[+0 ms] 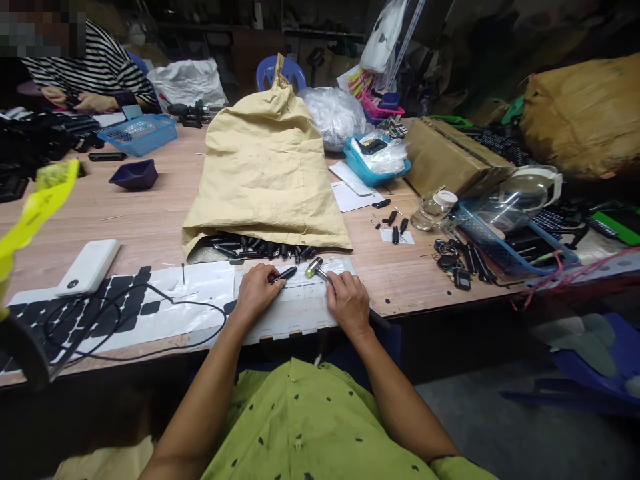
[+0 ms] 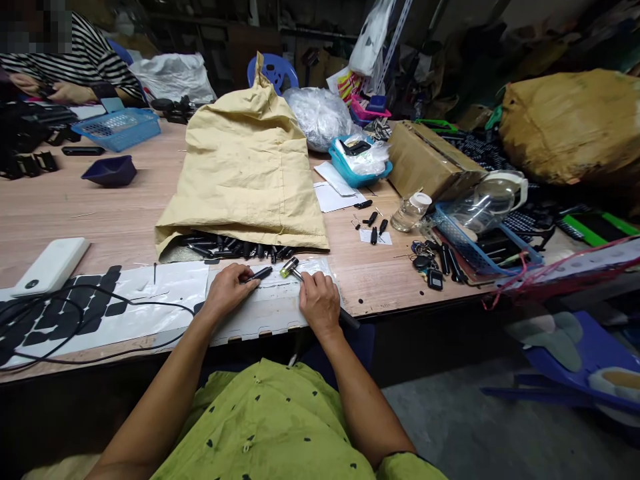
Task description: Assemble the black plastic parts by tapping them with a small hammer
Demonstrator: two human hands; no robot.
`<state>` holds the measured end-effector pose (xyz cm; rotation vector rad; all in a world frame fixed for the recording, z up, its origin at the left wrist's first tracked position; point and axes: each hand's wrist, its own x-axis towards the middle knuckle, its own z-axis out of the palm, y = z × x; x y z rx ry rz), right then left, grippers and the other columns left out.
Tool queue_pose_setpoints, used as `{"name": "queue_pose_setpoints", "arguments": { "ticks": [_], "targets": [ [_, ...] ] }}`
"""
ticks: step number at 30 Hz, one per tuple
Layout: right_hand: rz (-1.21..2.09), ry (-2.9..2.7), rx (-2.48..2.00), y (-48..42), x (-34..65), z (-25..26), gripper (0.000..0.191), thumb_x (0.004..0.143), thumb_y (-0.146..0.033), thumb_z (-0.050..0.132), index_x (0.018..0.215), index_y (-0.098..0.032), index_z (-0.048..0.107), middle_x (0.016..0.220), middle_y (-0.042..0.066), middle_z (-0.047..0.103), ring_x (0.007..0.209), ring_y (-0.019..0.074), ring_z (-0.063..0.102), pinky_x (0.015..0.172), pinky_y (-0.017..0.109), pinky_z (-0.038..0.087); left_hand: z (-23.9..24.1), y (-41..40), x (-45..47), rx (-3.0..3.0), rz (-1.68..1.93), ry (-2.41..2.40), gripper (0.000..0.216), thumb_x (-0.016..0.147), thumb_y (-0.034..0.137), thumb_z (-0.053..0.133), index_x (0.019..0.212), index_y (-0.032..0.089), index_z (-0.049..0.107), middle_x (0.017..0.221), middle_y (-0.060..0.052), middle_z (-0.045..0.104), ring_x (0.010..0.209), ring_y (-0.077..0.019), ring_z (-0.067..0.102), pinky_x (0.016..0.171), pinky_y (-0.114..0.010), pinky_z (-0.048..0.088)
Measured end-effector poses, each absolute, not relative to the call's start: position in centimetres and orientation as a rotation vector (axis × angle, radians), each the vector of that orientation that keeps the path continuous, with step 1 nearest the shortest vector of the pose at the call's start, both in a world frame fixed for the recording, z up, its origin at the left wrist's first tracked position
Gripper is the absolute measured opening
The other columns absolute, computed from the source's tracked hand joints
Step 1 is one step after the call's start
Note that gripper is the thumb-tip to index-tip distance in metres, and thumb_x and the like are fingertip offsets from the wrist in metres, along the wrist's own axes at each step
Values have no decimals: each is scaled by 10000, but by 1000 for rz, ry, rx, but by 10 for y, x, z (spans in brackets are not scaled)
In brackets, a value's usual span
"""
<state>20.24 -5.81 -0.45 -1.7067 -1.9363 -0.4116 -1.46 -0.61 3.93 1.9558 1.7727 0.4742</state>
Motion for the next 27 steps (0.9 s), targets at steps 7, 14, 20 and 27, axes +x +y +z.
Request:
{"name": "queue_pose_setpoints", "arguments": {
  "ticks": [7, 14, 20, 27],
  "targets": [
    [-362, -1926, -1725, -57, 205, -7, 240, 941, -191, 528, 1098, -218, 708, 856, 63, 606, 819, 215, 504, 721, 318, 379, 20, -10, -8, 2056, 601, 1693, 168, 816, 322, 700, 959, 238, 724, 910, -39, 675, 923, -251, 601, 852, -384, 444],
    [-123, -1870, -1650, -56, 215, -7, 268, 961, -241, 498, 1093, -224, 731, 855, 66, 649, 797, 215, 573, 737, 324, 468, 21, -10, -8, 2071, 571, 1579, 165, 798, 303, 707, 948, 259, 761, 914, -38, 683, 981, -272, 578, 893, -414, 420],
    [260, -1773, -1485, -73, 208, 5, 300, 985, -270, 466, 1137, -238, 722, 959, 64, 708, 916, 197, 676, 807, 295, 542, 20, -12, -8, 2094, 570, 1547, 180, 798, 324, 704, 956, 267, 769, 887, -38, 674, 958, -271, 570, 901, -422, 414],
    [358, -1764, -1399, -82, 198, 15, 321, 994, -254, 457, 1203, -235, 701, 994, 69, 727, 944, 189, 695, 828, 297, 565, 18, -11, -9, 2092, 587, 1517, 182, 809, 350, 710, 960, 271, 772, 878, -31, 674, 945, -258, 568, 907, -412, 414]
  ]
}}
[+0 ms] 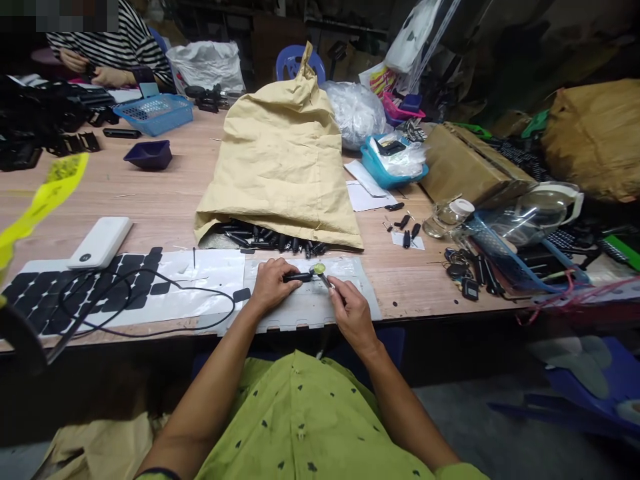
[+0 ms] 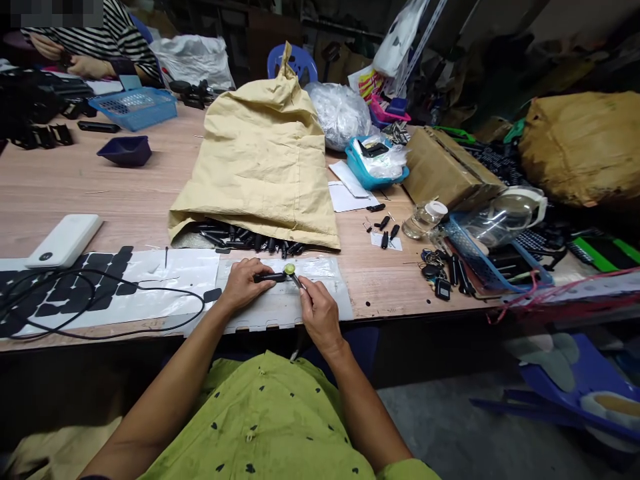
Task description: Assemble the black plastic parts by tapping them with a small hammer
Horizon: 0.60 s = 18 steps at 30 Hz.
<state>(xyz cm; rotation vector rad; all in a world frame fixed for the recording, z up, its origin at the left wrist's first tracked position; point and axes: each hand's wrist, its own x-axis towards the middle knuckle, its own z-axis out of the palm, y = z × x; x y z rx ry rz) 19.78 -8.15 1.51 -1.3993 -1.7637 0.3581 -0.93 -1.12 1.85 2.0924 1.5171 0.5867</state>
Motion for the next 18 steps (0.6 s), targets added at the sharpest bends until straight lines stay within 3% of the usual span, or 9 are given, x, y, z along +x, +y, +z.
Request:
{"name": "queue_pose_setpoints", "arguments": {
  "ticks": [18],
  "targets": [
    [312, -1883, -1304, -82, 178, 21, 317, 1012, -251, 439, 1189, -189, 694, 936, 70, 712, 867, 166, 682, 791, 268, 556, 26, -14, -4, 2041, 550, 1571, 170, 795, 309, 715, 943, 272, 790, 898, -40, 689, 953, -264, 581, 910, -414, 409]
  ]
}}
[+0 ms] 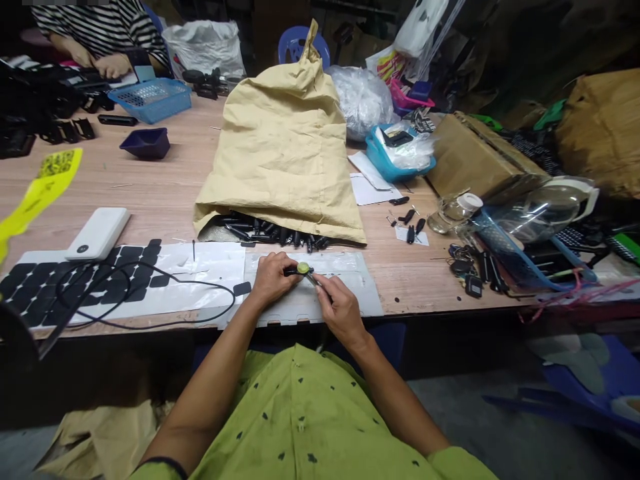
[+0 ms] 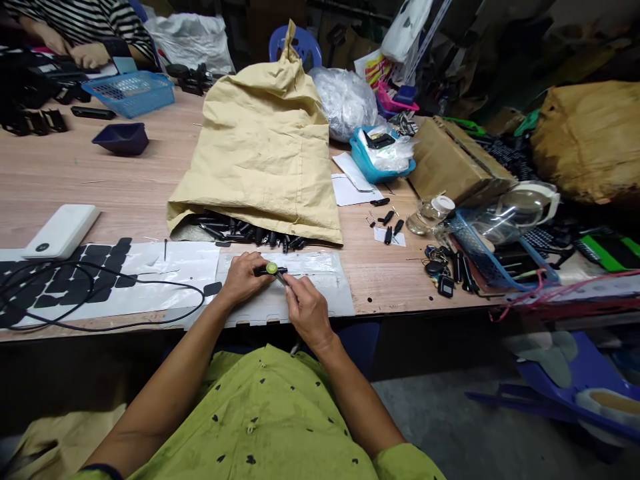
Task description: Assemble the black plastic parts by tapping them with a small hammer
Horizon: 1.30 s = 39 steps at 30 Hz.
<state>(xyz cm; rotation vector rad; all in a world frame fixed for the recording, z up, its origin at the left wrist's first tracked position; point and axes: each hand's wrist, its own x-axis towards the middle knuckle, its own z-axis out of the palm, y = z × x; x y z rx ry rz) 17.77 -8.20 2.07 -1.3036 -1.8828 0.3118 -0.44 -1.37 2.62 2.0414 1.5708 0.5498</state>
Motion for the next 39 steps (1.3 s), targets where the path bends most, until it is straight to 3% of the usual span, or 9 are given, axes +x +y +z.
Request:
{"name": "queue_pose_setpoints", "arguments": {
  "ticks": [7, 12, 17, 35, 39],
  "targets": [
    [102, -1871, -1499, -70, 194, 15, 328, 1010, -250, 422, 1191, -221, 695, 966, 73, 696, 902, 187, 656, 806, 292, 526, 24, -13, -5, 2021, 555, 1558, 162, 834, 344, 688, 949, 268, 773, 921, -34, 701, 992, -265, 579, 925, -412, 398],
    [-238, -1951, -1665, -62, 210, 6, 277, 976, -219, 485, 1110, -219, 728, 847, 63, 641, 783, 193, 566, 721, 298, 445, 23, -13, -8, 1935, 658, 1579, 333, 987, 338, 418, 828, 220, 685, 880, -37, 697, 914, -227, 593, 885, -380, 415],
    [-318, -1968, -1683, -64, 209, -4, 259, 964, -214, 498, 1096, -222, 720, 850, 68, 615, 794, 205, 511, 698, 316, 390, 25, -14, -11, 1810, 771, 1563, 443, 1005, 353, 300, 711, 219, 603, 750, -28, 658, 799, -210, 601, 817, -342, 457],
    [-296, -1972, -1709, -67, 202, -4, 269, 951, -198, 490, 1121, -212, 697, 868, 69, 597, 822, 216, 484, 740, 332, 390, 32, -16, -15, 1937, 587, 1545, 469, 995, 364, 299, 631, 223, 559, 711, -36, 633, 802, -221, 548, 887, -376, 436],
    [-305, -1984, -1709, -67, 202, -2, 265, 955, -198, 490, 1117, -205, 701, 861, 71, 593, 822, 220, 484, 736, 330, 384, 36, -43, -23, 2084, 510, 1251, 408, 993, 438, 381, 767, 226, 647, 944, -56, 668, 971, -241, 561, 962, -429, 423]
  ]
}}
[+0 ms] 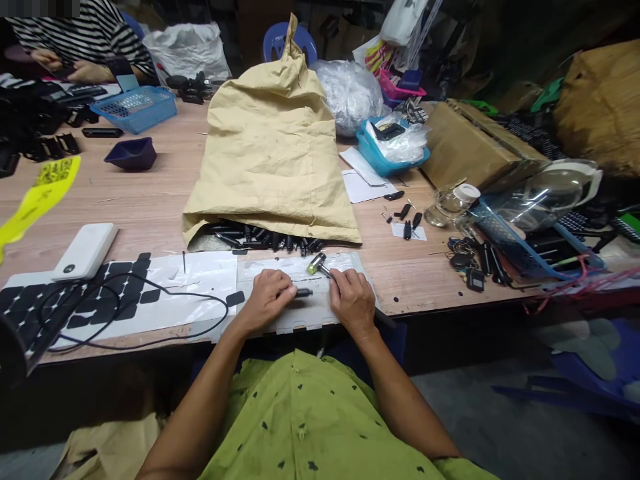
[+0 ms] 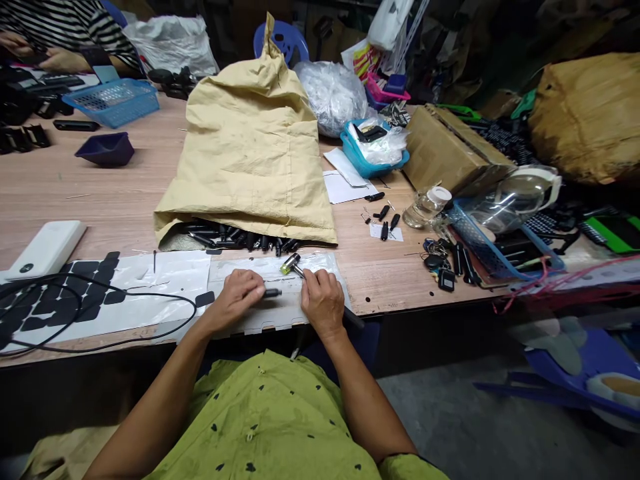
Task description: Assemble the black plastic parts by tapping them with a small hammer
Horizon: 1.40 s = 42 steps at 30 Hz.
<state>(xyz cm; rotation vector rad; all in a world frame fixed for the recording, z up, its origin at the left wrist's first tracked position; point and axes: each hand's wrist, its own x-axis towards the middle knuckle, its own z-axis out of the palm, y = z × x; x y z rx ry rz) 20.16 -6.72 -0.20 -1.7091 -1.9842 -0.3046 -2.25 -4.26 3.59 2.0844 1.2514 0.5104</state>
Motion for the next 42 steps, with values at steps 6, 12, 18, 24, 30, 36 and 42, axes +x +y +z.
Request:
{"name": "queue_pose_setpoints", "arguments": {
  "ticks": [6, 12, 18, 24, 30, 36, 42],
  "targets": [
    [-293, -1990, -1721, -68, 203, 1, 269, 956, -197, 489, 1128, -210, 695, 871, 71, 602, 820, 220, 494, 738, 335, 390, 29, -95, -27, 2268, 393, 1038, 262, 902, 505, 625, 899, 279, 758, 1474, -75, 512, 1419, -374, 347, 1168, -569, 280],
    [-304, -1993, -1686, -68, 203, 3, 249, 954, -184, 499, 1109, -192, 693, 860, 70, 608, 811, 215, 492, 730, 331, 389, 23, -114, -15, 2346, 350, 1129, 238, 751, 406, 815, 935, 265, 764, 1584, -91, 405, 1461, -427, 290, 1179, -636, 263],
    [-415, -1974, -1656, -66, 201, 2, 228, 960, -188, 500, 1068, -195, 700, 827, 55, 605, 782, 207, 491, 712, 318, 385, 34, -70, -31, 2119, 608, 1305, 231, 914, 389, 605, 1058, 249, 720, 1168, -83, 713, 1120, -274, 615, 989, -467, 500],
    [-404, -1967, -1632, -64, 201, -1, 223, 947, -174, 511, 1068, -194, 696, 839, 58, 604, 800, 214, 485, 721, 322, 383, 51, 17, -71, 2041, 584, 2146, 425, 827, 88, 490, 1155, 248, 709, 1238, -92, 682, 1218, -329, 513, 1010, -507, 420],
    [-396, -1963, -1643, -63, 200, -3, 224, 937, -169, 522, 1072, -202, 697, 835, 56, 599, 808, 214, 487, 720, 322, 373, 49, 33, -84, 2177, 271, 2249, 345, 814, 126, 519, 1028, 216, 774, 1098, -162, 659, 1116, -375, 512, 957, -519, 399],
    [-372, -1973, -1682, -62, 197, -3, 222, 928, -174, 529, 1065, -208, 700, 831, 57, 593, 812, 214, 488, 716, 319, 370, 50, 11, -81, 2193, 392, 2050, 283, 852, 241, 590, 1077, 255, 762, 990, -96, 660, 1011, -321, 555, 901, -458, 454],
    [-366, -1970, -1673, -62, 199, -2, 239, 930, -172, 525, 1093, -205, 697, 837, 57, 595, 810, 213, 488, 717, 316, 381, 30, -19, -23, 2322, 496, 1505, 387, 847, 184, 628, 1222, 256, 693, 968, -64, 663, 951, -260, 567, 871, -398, 470]
  ]
}}
